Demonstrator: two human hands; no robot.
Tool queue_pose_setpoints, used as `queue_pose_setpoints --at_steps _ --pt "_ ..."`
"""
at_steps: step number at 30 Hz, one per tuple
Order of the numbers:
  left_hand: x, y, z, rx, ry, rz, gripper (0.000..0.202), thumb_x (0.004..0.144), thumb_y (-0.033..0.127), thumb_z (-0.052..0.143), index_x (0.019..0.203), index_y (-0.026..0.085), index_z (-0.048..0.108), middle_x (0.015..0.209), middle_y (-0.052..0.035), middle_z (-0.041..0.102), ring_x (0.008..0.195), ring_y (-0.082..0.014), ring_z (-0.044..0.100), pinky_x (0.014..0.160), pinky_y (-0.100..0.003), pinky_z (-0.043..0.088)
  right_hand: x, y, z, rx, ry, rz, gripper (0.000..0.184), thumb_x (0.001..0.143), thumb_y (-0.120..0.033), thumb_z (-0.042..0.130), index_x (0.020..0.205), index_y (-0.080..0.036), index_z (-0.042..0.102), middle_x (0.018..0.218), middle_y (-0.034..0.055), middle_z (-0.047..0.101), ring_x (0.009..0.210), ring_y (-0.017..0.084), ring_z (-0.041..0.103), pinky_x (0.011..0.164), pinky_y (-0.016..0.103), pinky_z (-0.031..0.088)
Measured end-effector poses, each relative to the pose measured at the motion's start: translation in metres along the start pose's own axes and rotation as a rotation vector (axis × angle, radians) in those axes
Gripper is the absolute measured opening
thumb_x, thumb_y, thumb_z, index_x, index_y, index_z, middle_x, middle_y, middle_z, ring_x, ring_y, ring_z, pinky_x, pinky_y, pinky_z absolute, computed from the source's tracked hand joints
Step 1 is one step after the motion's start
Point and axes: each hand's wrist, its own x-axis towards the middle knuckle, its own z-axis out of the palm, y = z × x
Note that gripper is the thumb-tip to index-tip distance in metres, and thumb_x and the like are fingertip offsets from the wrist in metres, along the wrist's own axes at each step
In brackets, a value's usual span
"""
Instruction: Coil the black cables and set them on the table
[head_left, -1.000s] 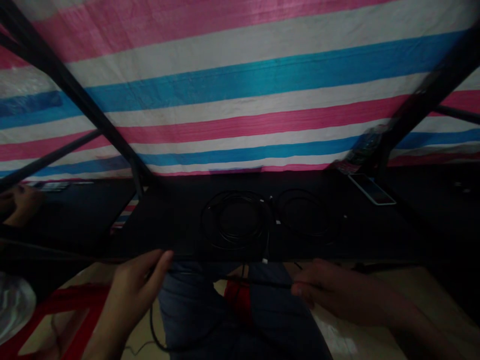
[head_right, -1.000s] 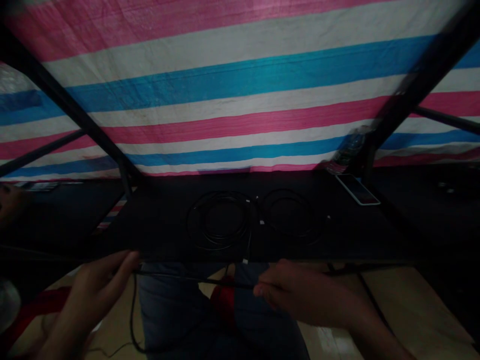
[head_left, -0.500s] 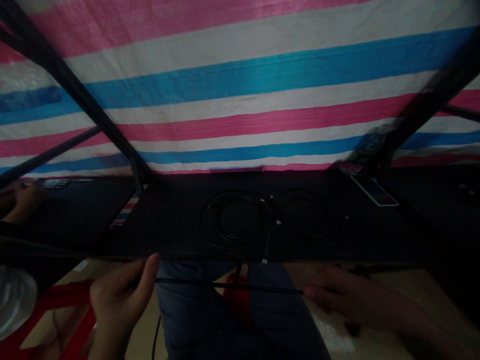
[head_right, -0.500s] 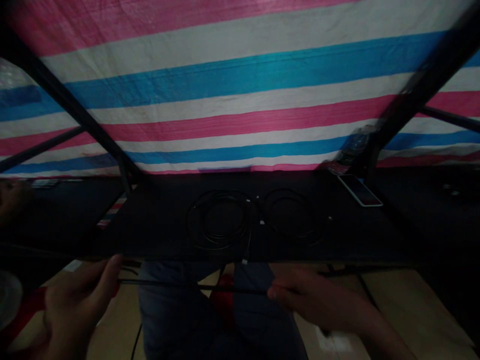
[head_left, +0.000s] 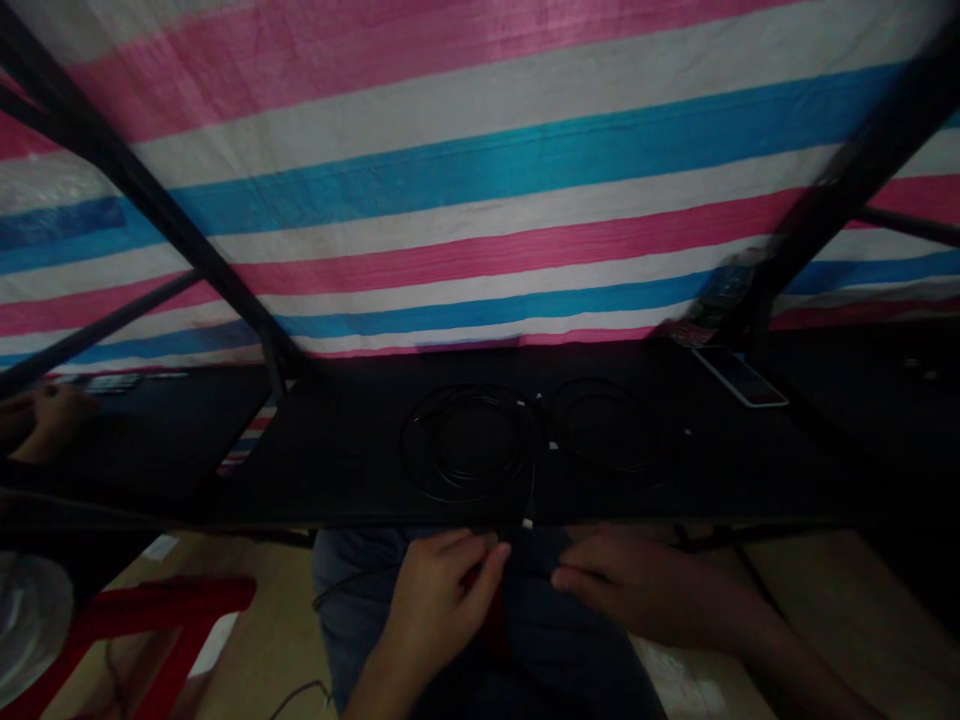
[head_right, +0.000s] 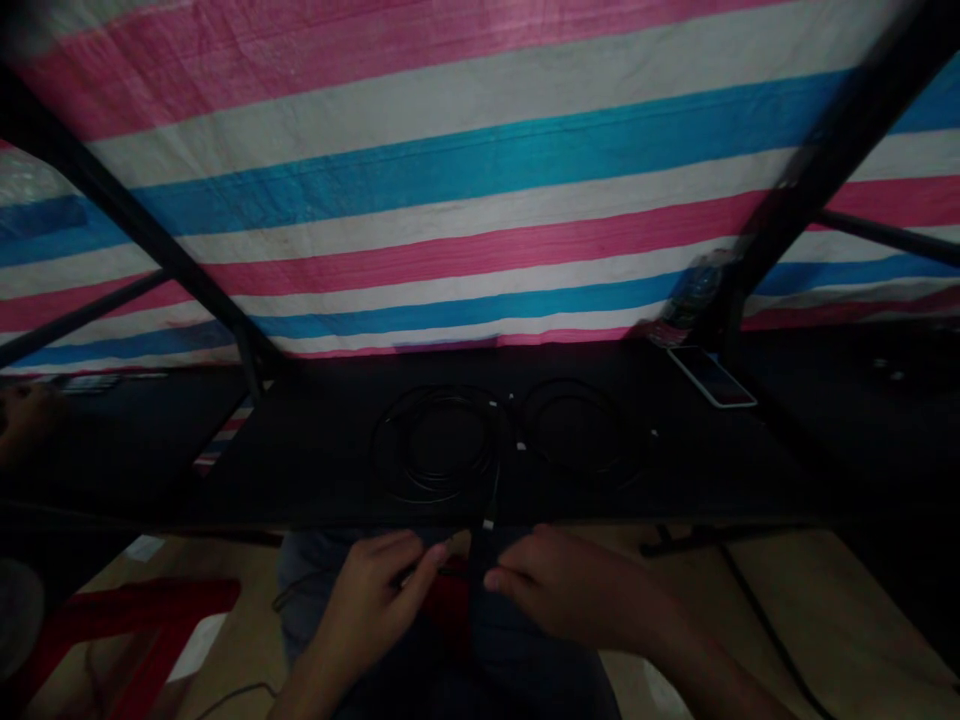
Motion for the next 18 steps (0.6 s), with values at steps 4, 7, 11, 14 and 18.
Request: queue_pose_setpoints --at_steps 4,7,11,14,18 --pt "-0.008 -0.022 -0.032 0.074 0.312 0.038 0.049 0.097 0.022 0.057 0.050 0.019 0.045 0.045 0.0060 0.040 0.039 -0.0065 0.041 0.045 -0.022 0.029 -0.005 0.008 -0.008 0.057 -0.045 0.027 0.040 0.100 -0.039 0.047 0.068 -0.018 0.060 0.069 0.0017 0.061 0.061 0.013 0.053 0.057 0.027 0.031" --pt "-0.020 -0.043 -0.061 0.148 0.379 0.026 0.047 0.094 0.017 0.059 0.049 0.018 0.043 0.045 0.0070 0.038 0.037 -0.0053 0.037 0.042 -0.022 0.026 -0.015 0.020 -0.017 0.042 -0.071 0.060 0.040 0.100 -0.039 0.045 0.067 -0.018 0.056 0.070 0.0007 0.057 0.062 0.013 0.050 0.058 0.026 0.033" --pt "-0.027 -0.051 -0.070 0.188 0.396 0.013 0.042 0.092 0.018 0.061 0.052 0.018 0.048 0.047 0.0066 0.041 0.039 -0.0054 0.041 0.044 -0.021 0.030 -0.016 0.025 -0.019 0.020 -0.091 0.070 0.039 0.100 -0.038 0.045 0.070 -0.018 0.061 0.070 0.0015 0.060 0.062 0.013 0.051 0.057 0.026 0.033" --pt "-0.020 -0.045 -0.061 0.173 0.386 -0.076 0.046 0.094 0.022 0.059 0.051 0.019 0.044 0.047 0.0063 0.039 0.040 -0.0063 0.040 0.044 -0.021 0.029 -0.008 0.022 -0.014 -0.017 -0.063 0.076 0.039 0.100 -0.037 0.046 0.076 -0.017 0.069 0.073 0.0045 0.067 0.066 0.016 0.058 0.060 0.027 0.036" --pt "-0.009 -0.026 -0.038 0.092 0.165 -0.073 0.047 0.096 0.027 0.056 0.051 0.019 0.045 0.047 0.0053 0.044 0.042 -0.0070 0.045 0.047 -0.021 0.030 0.001 0.021 -0.004 -0.117 -0.051 0.111 0.037 0.100 -0.036 0.049 0.082 -0.017 0.074 0.081 0.0091 0.074 0.072 0.020 0.066 0.063 0.029 0.039"
